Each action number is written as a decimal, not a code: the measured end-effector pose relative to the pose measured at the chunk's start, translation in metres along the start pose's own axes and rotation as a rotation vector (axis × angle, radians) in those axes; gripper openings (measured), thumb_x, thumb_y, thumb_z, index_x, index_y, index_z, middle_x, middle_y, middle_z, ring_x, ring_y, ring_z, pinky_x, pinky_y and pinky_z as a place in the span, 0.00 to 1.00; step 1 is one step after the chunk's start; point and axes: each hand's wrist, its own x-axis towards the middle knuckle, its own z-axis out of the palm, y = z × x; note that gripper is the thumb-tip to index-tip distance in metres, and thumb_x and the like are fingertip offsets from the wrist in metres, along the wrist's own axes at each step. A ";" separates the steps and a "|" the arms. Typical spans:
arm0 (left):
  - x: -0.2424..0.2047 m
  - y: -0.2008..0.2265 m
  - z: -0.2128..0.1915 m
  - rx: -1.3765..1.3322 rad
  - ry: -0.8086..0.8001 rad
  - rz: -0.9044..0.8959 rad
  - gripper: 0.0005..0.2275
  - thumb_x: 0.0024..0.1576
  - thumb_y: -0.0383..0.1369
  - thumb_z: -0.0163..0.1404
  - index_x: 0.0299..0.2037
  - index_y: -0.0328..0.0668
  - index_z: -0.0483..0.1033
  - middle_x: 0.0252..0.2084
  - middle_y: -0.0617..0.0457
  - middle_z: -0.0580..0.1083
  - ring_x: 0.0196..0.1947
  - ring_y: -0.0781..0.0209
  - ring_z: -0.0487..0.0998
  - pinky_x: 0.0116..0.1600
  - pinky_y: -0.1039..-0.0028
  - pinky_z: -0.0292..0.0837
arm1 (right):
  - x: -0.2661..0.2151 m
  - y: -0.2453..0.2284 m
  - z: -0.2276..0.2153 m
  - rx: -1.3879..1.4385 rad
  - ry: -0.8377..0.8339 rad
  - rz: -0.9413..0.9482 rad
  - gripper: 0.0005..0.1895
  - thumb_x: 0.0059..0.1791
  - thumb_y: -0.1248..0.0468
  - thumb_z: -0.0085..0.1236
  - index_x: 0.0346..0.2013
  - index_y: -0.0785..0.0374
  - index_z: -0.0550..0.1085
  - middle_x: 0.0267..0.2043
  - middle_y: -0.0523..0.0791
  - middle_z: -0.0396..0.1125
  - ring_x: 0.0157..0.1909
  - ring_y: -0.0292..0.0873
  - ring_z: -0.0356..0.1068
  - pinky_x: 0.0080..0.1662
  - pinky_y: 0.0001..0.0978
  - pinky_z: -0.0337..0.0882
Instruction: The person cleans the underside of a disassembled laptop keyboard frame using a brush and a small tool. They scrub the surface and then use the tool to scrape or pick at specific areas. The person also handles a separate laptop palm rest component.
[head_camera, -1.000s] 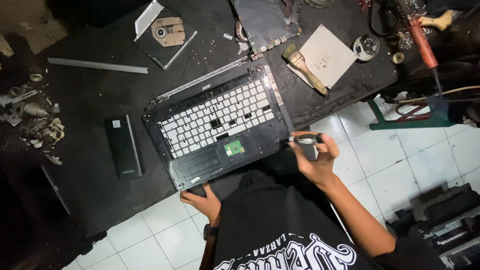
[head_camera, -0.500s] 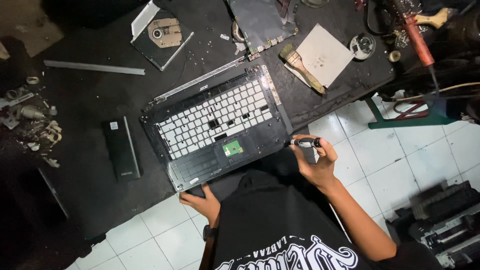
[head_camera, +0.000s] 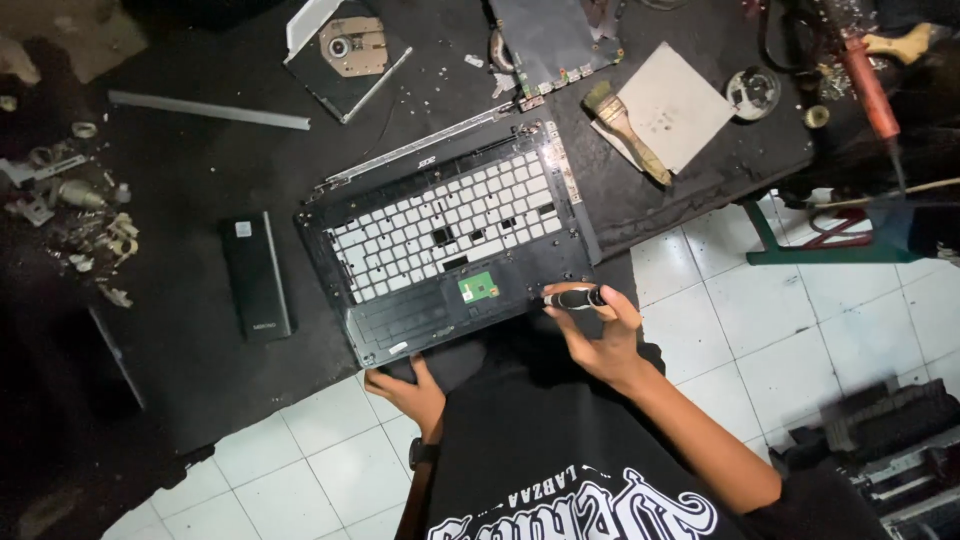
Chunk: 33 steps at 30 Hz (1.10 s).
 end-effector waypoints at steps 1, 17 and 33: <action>0.000 0.001 -0.001 0.004 0.005 -0.004 0.33 0.56 0.32 0.58 0.68 0.31 0.52 0.67 0.29 0.52 0.67 0.19 0.56 0.69 0.35 0.55 | 0.010 -0.008 0.001 0.006 -0.004 0.002 0.43 0.40 0.85 0.63 0.60 0.73 0.46 0.36 0.63 0.74 0.31 0.59 0.77 0.37 0.50 0.79; 0.003 0.015 -0.003 0.043 0.026 -0.026 0.30 0.57 0.35 0.58 0.64 0.28 0.55 0.63 0.29 0.56 0.63 0.17 0.61 0.64 0.33 0.60 | 0.009 -0.004 0.007 -0.133 -0.014 0.011 0.42 0.39 0.80 0.69 0.61 0.59 0.57 0.37 0.57 0.75 0.34 0.59 0.78 0.37 0.52 0.82; 0.003 -0.004 0.002 0.036 0.015 -0.015 0.33 0.58 0.37 0.58 0.66 0.27 0.54 0.63 0.29 0.55 0.65 0.18 0.59 0.66 0.36 0.57 | 0.021 -0.004 0.012 -0.170 -0.044 -0.045 0.41 0.43 0.76 0.68 0.63 0.52 0.57 0.42 0.58 0.74 0.39 0.62 0.77 0.41 0.56 0.82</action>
